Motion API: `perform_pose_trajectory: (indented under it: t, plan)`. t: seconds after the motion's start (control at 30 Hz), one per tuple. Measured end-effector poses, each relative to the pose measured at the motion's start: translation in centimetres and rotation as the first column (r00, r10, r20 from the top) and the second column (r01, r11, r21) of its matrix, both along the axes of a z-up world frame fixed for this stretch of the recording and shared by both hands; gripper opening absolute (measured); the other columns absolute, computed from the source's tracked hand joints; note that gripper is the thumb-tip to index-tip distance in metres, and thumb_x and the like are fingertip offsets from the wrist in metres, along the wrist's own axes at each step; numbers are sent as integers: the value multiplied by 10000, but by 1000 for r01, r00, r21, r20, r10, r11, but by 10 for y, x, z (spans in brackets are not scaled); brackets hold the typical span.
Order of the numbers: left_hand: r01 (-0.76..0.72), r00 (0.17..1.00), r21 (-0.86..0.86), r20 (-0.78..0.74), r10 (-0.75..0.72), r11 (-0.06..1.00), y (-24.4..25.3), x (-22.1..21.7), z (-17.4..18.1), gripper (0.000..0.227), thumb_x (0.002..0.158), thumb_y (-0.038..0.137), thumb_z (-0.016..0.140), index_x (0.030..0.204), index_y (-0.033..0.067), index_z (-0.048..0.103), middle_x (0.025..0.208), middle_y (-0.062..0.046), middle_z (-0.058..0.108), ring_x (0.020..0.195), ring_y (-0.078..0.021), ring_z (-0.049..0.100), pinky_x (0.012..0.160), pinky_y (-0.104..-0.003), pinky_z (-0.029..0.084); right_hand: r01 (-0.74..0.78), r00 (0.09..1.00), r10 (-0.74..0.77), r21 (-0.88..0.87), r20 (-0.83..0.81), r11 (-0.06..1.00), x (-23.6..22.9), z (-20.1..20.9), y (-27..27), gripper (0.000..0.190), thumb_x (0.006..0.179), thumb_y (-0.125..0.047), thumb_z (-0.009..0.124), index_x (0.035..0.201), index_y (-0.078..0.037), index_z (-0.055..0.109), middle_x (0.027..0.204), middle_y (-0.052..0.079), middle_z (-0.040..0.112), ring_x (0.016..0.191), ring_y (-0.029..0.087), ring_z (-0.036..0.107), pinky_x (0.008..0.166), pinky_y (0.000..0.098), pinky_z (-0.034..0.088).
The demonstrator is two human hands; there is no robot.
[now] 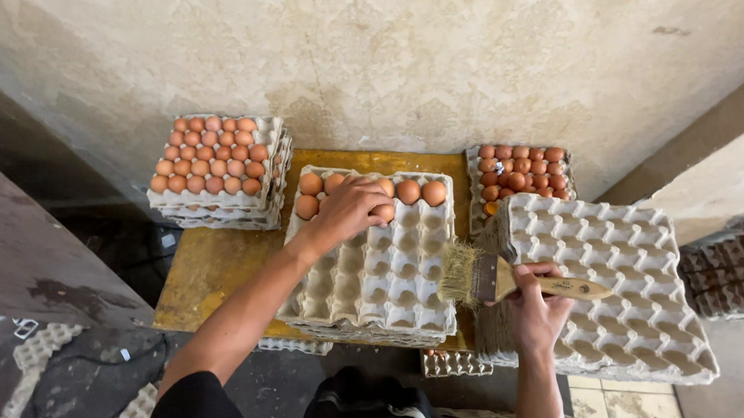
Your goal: The person picks up eggs from a stack of cartons and places them into empty slots in a tray. Using a paintbrush, the person applies a coating to each egg before moving to the next one.
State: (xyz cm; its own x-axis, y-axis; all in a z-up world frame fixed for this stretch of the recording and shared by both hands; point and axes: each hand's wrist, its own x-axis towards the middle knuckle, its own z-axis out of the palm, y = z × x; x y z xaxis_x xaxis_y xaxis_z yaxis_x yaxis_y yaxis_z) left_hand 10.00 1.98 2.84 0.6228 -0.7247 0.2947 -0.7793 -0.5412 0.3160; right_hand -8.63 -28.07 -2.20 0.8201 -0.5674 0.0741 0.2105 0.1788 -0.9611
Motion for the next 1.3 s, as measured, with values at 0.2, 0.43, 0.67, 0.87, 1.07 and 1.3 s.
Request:
perform_pose_trajectory:
  t: [0.2, 0.43, 0.67, 0.87, 1.07, 1.3]
  plan:
    - [-77, 989, -50, 124, 83, 996, 3, -14, -7, 387, 763, 292, 858, 1106, 154, 742, 1073, -6, 736, 1009, -275, 614, 923, -452, 404, 24, 997, -33, -121, -72, 992, 8, 8, 17, 123, 945, -149, 687, 887, -62, 622, 735, 78, 644, 593, 142, 597, 451, 279, 491]
    - [-66, 998, -280, 3, 70, 958, 42, -34, 17, 356, 1050, 300, 528, 1283, 67, 663, 1344, -108, 648, 1264, -273, 592, 1060, -478, 440, 19, 987, -47, -184, -152, 983, 30, 21, 37, 149, 937, -191, 680, 847, -95, 611, 616, 37, 529, 488, 119, 477, 418, 285, 380]
    - [-502, 855, -655, -277, 439, 565, 173, 1, -45, 266, 1017, 276, 573, 989, 63, 730, 977, -60, 745, 902, -194, 696, 759, -302, 508, -303, 952, 300, 52, 52, 952, 119, 32, 98, 85, 1025, -135, 623, 1034, -53, 642, 1034, 106, 660, 853, 157, 655, 588, 266, 578]
    - [-619, 760, -390, -79, 645, 682, 264, 99, -139, 303, 1030, 327, 578, 1127, 44, 627, 1088, -115, 659, 1022, -352, 610, 829, -491, 485, -491, 871, 491, 2, -34, 871, 199, 62, 205, 247, 1014, -180, 645, 1156, 21, 641, 1083, 182, 695, 700, 241, 675, 514, 349, 640]
    - [-707, 702, -102, 27, 712, 700, 282, 186, -151, 624, 951, 431, 643, 1367, -18, 524, 1475, -235, 453, 1409, -457, 389, 1138, -610, 354, -487, 867, 465, -111, -178, 866, 259, 63, 293, 191, 1011, -131, 665, 1117, 28, 676, 978, 156, 704, 789, 227, 708, 618, 380, 649]
    - [-695, 677, -141, 200, 708, 705, 280, 219, -175, 301, 759, 279, 756, 842, 5, 663, 1348, -240, 533, 1303, -394, 471, 1151, -616, 253, -475, 875, 471, -13, -110, 880, 291, 31, 316, 155, 1034, -77, 638, 1108, 57, 657, 860, 159, 669, 643, 269, 730, 487, 446, 669]
